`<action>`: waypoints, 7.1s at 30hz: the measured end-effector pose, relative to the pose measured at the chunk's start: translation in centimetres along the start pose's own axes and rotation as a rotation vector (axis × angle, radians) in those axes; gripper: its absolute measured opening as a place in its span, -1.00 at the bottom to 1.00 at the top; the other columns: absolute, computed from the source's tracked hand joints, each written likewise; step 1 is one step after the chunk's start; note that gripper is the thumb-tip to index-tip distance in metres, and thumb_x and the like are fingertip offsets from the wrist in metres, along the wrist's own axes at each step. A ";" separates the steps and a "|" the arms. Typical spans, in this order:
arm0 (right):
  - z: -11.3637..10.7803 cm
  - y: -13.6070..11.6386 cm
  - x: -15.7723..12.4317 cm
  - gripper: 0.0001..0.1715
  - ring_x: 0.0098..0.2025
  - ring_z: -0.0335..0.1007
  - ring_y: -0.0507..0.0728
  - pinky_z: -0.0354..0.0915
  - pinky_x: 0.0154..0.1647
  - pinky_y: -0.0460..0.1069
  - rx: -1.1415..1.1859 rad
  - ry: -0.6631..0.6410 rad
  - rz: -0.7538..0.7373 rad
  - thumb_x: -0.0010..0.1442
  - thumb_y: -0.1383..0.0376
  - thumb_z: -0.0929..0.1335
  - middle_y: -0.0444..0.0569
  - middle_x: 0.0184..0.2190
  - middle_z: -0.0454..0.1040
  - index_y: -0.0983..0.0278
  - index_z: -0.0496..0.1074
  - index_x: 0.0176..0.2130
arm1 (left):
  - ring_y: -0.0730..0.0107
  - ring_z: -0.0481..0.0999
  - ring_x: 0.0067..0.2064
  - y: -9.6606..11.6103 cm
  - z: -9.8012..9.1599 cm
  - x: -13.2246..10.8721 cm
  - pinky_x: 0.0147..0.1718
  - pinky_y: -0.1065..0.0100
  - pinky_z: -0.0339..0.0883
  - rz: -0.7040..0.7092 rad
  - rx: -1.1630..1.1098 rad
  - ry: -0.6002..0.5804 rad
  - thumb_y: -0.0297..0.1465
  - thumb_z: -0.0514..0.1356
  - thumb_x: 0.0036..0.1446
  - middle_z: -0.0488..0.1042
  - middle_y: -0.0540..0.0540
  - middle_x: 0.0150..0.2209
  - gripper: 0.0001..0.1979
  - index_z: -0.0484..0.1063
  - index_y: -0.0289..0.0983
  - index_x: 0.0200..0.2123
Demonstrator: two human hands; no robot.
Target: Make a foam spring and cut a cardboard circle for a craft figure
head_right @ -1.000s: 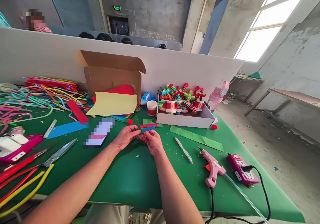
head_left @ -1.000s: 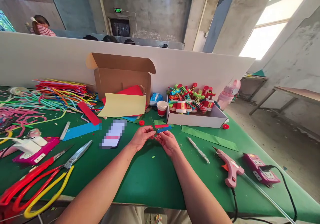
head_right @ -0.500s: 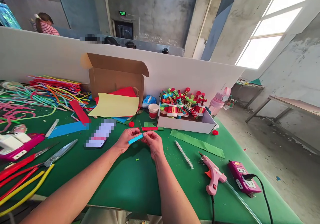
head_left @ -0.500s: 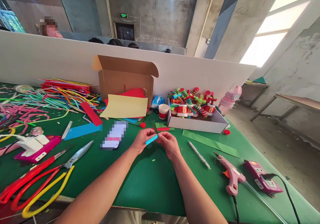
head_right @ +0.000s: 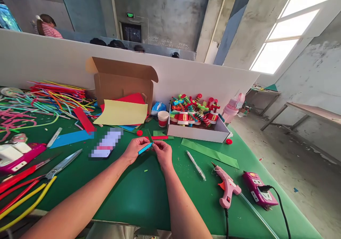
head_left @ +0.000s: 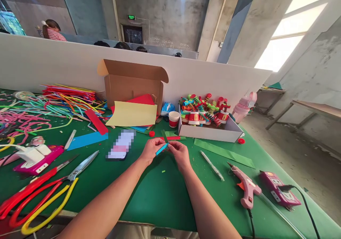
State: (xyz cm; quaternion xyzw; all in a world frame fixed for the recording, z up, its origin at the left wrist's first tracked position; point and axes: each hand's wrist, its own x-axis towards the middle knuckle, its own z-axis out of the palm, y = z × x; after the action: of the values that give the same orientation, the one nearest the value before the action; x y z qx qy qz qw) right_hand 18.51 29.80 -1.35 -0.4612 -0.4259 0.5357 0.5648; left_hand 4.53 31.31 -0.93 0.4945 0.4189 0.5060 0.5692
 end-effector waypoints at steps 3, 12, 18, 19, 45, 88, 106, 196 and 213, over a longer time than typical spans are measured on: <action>0.0 0.0 0.1 -0.69 -0.48 0.40 0.06 0.38 -0.31 0.00 0.034 0.020 -0.002 -0.24 0.16 0.54 -0.11 -0.52 0.52 0.27 0.53 -0.47 | 0.45 0.42 -0.47 0.0 0.1 -0.1 -0.42 0.37 0.33 -0.012 -0.023 -0.010 -0.25 0.43 -0.27 0.50 -0.02 -0.50 -0.72 0.52 -0.30 -0.51; 0.5 0.0 -0.1 -0.66 -0.47 0.38 0.04 0.37 -0.28 0.00 0.191 0.025 0.001 -0.23 0.16 0.55 -0.13 -0.51 0.48 0.26 0.46 -0.46 | 0.34 0.47 -0.36 -0.2 0.7 -0.2 -0.36 0.34 0.29 0.018 -0.061 -0.020 -0.19 0.40 -0.18 0.55 -0.09 -0.44 -0.68 0.55 -0.31 -0.41; 0.6 -0.6 -0.4 -0.66 -0.46 0.38 0.03 0.35 -0.27 -0.01 0.141 -0.050 0.029 -0.22 0.17 0.55 -0.14 -0.50 0.48 0.26 0.46 -0.45 | 0.41 0.40 -0.46 -0.4 0.3 0.2 -0.41 0.36 0.27 0.020 0.006 0.056 -0.22 0.41 -0.22 0.50 -0.04 -0.54 -0.72 0.54 -0.32 -0.51; 0.5 -0.6 -0.4 -0.66 -0.46 0.38 0.03 0.34 -0.27 -0.01 0.144 -0.053 0.041 -0.22 0.16 0.55 -0.15 -0.51 0.47 0.27 0.46 -0.45 | 0.42 0.40 -0.47 -0.3 0.4 0.1 -0.42 0.37 0.27 0.022 0.020 0.055 -0.22 0.40 -0.21 0.50 -0.04 -0.55 -0.72 0.54 -0.32 -0.51; -0.1 -1.1 -0.1 -0.66 -0.53 0.37 0.03 0.35 -0.35 -0.03 0.093 -0.069 0.101 -0.31 0.18 0.57 -0.16 -0.61 0.45 0.28 0.44 -0.55 | 0.47 0.31 -0.53 0.2 0.1 0.0 -0.51 0.40 0.18 0.011 0.169 0.036 -0.20 0.39 -0.27 0.41 0.02 -0.62 -0.71 0.46 -0.29 -0.58; 0.0 0.5 0.1 -0.65 -0.52 0.36 -0.02 0.41 -0.34 -0.05 0.374 -0.112 0.143 -0.24 0.23 0.60 -0.13 -0.57 0.47 0.32 0.50 -0.45 | 0.53 0.30 -0.51 1.1 0.5 -0.6 -0.45 0.41 0.18 -0.068 -0.170 -0.049 -0.25 0.45 -0.35 0.43 0.01 -0.56 -0.69 0.49 -0.32 -0.56; 0.1 -0.2 -0.3 -0.57 -0.47 0.37 -0.01 0.37 -0.32 -0.06 0.275 -0.106 0.105 -0.32 0.14 0.61 -0.15 -0.52 0.48 0.28 0.48 -0.48 | 0.52 0.30 -0.51 1.0 0.7 -0.6 -0.47 0.42 0.19 -0.003 -0.096 -0.007 -0.27 0.47 -0.38 0.45 0.03 -0.57 -0.70 0.49 -0.31 -0.58; 0.3 -0.2 -0.2 -0.74 -0.49 0.39 0.04 0.37 -0.32 0.00 0.069 0.016 0.050 -0.26 0.23 0.55 -0.12 -0.53 0.53 0.27 0.54 -0.49 | 0.40 0.43 -0.43 -0.6 0.3 0.3 -0.36 0.32 0.32 0.028 0.081 0.116 -0.16 0.42 -0.28 0.55 -0.05 -0.41 -0.68 0.54 -0.26 -0.48; 0.2 -0.7 -0.4 -0.72 -0.42 0.38 0.03 0.34 -0.25 -0.01 0.089 -0.020 -0.006 -0.18 0.21 0.52 -0.10 -0.42 0.56 0.26 0.57 -0.38 | 0.42 0.38 -0.42 0.0 0.4 0.0 -0.38 0.37 0.24 0.041 0.042 0.044 -0.18 0.37 -0.21 0.48 0.00 -0.51 -0.71 0.50 -0.29 -0.52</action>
State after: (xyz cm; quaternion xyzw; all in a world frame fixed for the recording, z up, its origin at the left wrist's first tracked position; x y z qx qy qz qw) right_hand 18.45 29.46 -0.61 -0.4289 -0.4088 0.5569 0.5821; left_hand 4.97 31.26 -0.83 0.5036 0.4315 0.5196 0.5387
